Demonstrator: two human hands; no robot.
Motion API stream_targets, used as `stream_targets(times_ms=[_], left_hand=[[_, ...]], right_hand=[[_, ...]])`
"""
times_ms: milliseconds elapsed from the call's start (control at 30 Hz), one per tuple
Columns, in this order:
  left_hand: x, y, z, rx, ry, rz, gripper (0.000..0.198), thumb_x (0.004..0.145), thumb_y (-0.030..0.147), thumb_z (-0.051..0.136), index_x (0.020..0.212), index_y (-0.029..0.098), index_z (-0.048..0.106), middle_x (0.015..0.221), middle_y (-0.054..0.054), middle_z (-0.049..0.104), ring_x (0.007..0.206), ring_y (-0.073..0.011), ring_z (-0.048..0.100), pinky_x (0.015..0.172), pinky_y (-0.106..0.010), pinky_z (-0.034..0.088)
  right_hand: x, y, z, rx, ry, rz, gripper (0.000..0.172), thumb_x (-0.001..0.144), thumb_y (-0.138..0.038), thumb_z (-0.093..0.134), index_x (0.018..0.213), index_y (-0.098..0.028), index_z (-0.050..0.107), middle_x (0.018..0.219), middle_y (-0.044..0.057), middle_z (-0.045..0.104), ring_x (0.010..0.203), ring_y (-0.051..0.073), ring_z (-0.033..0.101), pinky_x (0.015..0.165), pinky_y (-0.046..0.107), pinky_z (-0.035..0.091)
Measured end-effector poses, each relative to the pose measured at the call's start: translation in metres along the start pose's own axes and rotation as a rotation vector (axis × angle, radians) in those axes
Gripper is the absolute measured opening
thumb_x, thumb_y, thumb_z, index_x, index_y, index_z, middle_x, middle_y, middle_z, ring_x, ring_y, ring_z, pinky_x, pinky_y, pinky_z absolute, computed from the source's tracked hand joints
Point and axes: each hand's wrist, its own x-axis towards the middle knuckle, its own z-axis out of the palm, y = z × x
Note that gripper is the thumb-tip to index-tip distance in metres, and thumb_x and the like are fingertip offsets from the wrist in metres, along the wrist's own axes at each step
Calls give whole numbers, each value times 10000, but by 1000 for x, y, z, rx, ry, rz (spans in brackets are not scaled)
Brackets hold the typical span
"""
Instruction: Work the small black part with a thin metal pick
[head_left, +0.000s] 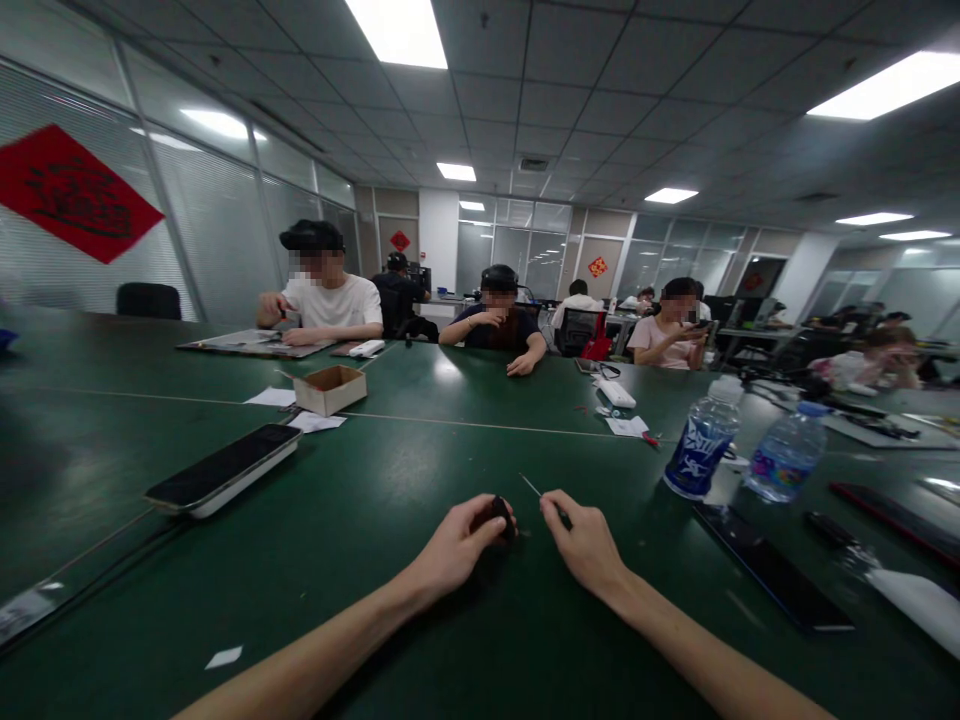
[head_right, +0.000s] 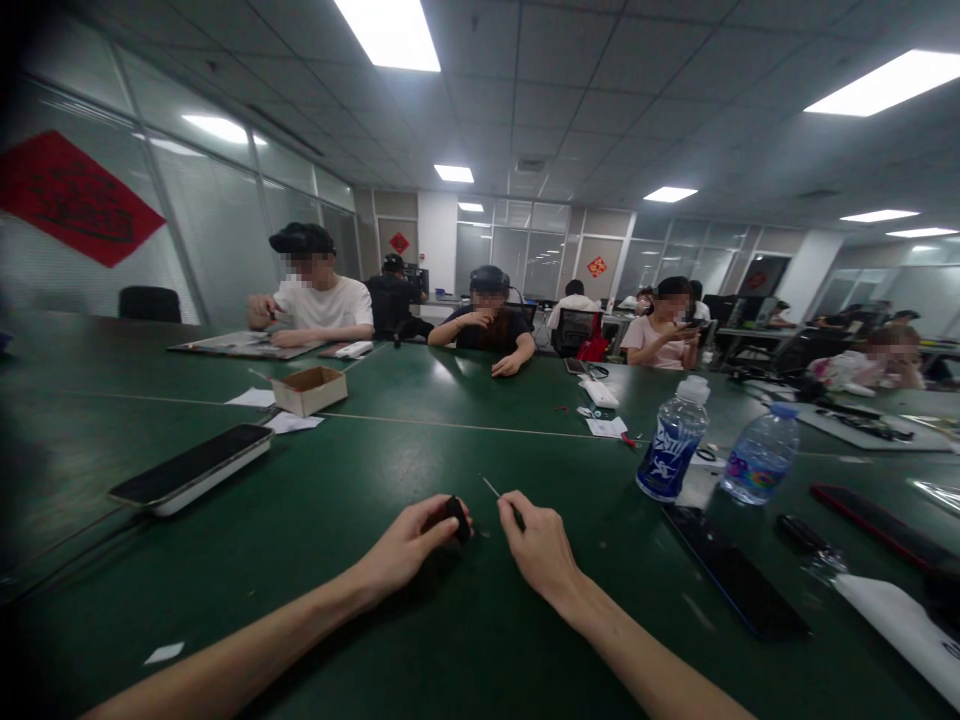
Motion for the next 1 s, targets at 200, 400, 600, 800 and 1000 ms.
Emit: stream_targets(times_ms=[200, 400, 600, 800, 1000], left_hand=[[4, -15, -4, -262, 250, 2, 292, 859, 370, 545, 1067, 166, 563, 1053, -102, 574, 980, -211, 559, 882, -359, 459], [3, -15, -4, -241, 254, -12, 341, 845, 378, 570, 1123, 181, 550, 1075, -102, 572, 1002, -216, 557, 886, -353, 457], [3, -10, -2, -149, 230, 12, 343, 843, 402, 560, 1100, 173, 560, 1048, -95, 591, 980, -212, 559, 874, -339, 455], [5, -9, -2, -138, 235, 24, 345, 835, 424, 562, 1062, 165, 570, 1017, -96, 599, 951, -213, 568, 850, -342, 463], [4, -11, -1, -163, 244, -10, 337, 828, 431, 574, 1052, 180, 581, 1023, -89, 600, 961, -212, 574, 872, -347, 462]], right_hand=[[-5, -8, 0, -36, -128, -137, 255, 973, -306, 371, 941, -202, 601, 726, -7, 616, 578, 99, 563, 554, 188, 407], [-5, -10, 0, -163, -140, -152, 249, 964, -297, 387, 938, -200, 615, 706, 0, 619, 586, 107, 565, 579, 198, 410], [-5, -7, 0, -156, -153, -156, 243, 968, -294, 381, 951, -203, 606, 720, -2, 618, 580, 102, 557, 567, 200, 396], [-6, -7, 0, -169, -125, -154, 253, 971, -308, 374, 938, -194, 598, 716, -1, 609, 593, 107, 558, 574, 204, 391], [-5, -7, -2, -82, -111, -118, 284, 990, -301, 328, 951, -193, 587, 719, -7, 605, 569, 93, 549, 551, 192, 391]])
